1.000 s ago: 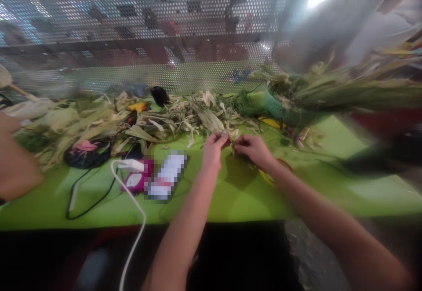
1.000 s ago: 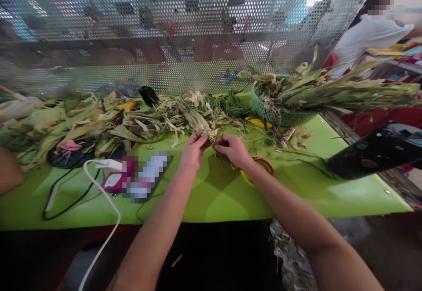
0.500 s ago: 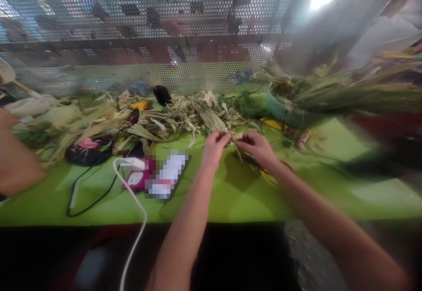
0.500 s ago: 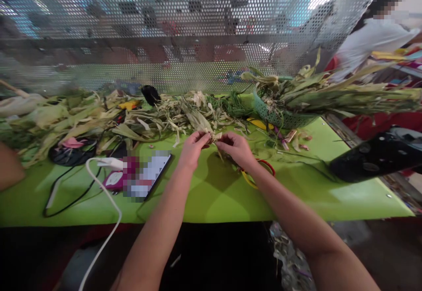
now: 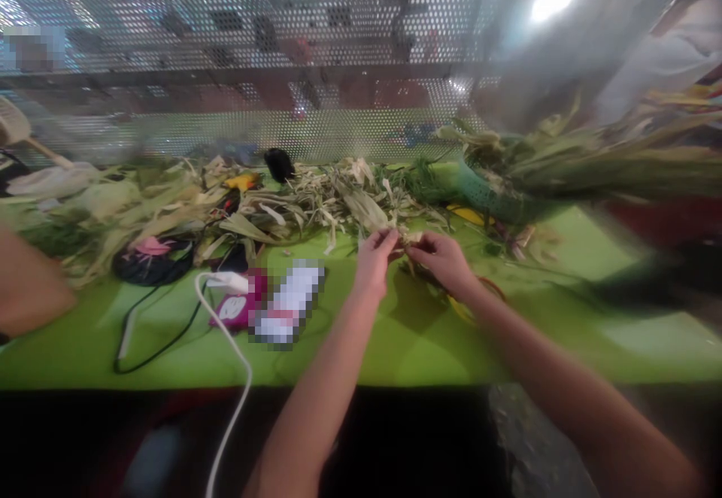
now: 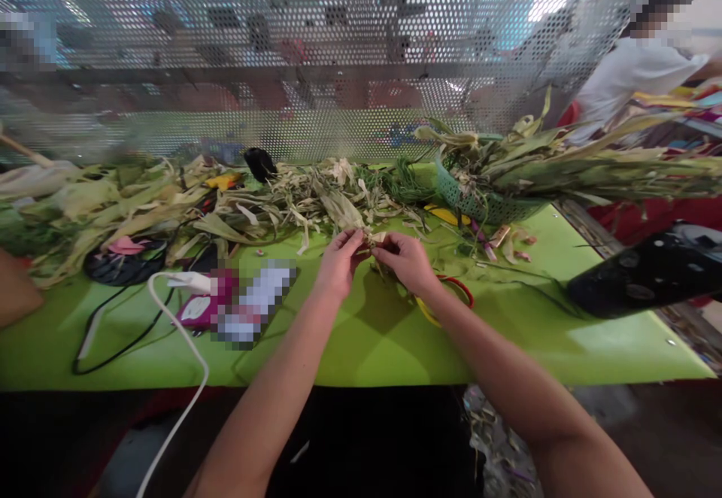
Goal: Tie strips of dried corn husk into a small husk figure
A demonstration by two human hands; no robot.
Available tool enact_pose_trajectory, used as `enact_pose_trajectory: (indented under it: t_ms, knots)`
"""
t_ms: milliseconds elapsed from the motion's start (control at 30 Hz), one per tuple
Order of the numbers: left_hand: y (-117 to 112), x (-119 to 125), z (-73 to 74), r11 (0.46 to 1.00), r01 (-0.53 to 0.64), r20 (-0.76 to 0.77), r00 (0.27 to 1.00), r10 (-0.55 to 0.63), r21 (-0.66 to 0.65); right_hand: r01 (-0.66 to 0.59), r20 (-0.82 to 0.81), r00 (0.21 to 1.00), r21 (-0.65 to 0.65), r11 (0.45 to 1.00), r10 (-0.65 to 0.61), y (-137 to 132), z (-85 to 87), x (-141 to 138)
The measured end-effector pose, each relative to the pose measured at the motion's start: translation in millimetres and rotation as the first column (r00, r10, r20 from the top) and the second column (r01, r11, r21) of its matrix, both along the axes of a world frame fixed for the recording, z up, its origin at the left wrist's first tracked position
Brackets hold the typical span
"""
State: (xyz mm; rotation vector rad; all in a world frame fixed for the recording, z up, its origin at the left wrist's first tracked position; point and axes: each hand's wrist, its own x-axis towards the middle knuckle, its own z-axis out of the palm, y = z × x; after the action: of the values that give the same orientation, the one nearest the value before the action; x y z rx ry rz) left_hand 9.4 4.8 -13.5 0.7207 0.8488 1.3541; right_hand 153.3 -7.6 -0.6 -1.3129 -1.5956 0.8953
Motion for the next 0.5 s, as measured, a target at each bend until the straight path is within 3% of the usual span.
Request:
enact_pose_trajectory:
  t_ms: [167,333,400,500]
  knots:
    - [1.1,-3.7,2.5,0.998,0.035,-0.068,0.997,-0.032,0.049,0.005,-0.019,1.000,-0.018,1.000,-0.005,-1.5,6.0,-0.4]
    - [3.7,-10.5,8.3,0.998,-0.010,-0.087,0.996,0.015,0.056,-0.016,0.213,0.977,0.109,0.994,-0.007,-1.6,23.4,16.9]
    - [3.2,-13.5,11.3,0.998,0.002,-0.102,0.995,0.004,0.058,-0.073,0.405,0.914,0.132,0.989,0.013,-8.8,34.9,30.9]
    - [1.2,-15.4,14.6,0.998,0.031,-0.113,0.993,-0.025,0.055,-0.172,0.705,0.697,-0.010,0.985,0.129,-30.8,46.0,51.7]
